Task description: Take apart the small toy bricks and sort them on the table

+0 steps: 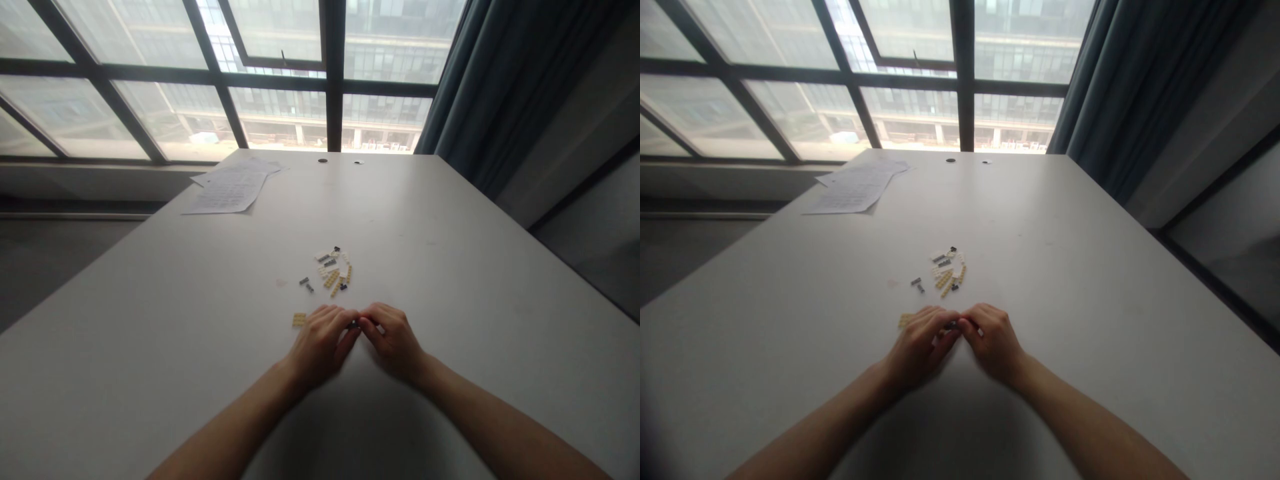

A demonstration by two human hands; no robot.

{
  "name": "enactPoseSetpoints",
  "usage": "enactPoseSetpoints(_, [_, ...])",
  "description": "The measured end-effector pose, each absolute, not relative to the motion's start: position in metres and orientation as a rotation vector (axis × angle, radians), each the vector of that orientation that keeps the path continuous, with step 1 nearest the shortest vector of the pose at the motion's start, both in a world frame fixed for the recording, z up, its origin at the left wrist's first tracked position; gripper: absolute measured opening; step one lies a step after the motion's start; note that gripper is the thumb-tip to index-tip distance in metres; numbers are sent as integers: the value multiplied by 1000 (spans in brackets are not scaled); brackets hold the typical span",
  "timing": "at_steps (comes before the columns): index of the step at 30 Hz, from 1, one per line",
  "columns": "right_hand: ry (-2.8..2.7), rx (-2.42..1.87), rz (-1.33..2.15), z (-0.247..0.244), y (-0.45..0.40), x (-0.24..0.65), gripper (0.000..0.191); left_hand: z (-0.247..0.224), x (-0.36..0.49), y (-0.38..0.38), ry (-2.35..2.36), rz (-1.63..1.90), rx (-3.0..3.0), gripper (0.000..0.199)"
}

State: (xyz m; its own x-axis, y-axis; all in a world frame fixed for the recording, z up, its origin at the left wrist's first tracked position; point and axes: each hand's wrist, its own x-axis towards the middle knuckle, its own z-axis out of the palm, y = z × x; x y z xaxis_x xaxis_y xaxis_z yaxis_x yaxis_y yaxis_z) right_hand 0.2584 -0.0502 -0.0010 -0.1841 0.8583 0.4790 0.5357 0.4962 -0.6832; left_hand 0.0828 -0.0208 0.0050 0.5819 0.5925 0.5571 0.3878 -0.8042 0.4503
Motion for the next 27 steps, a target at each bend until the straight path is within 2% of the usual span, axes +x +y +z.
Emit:
enactPoseSetpoints(16, [-1846,-1181,497,0,-51,260,20,5,83,-21,794,1037,2541,10])
enactPoseSetpoints(27, [-1816,-1164,489,-1,-51,259,11,3,83,-18,807,1143,2392,16])
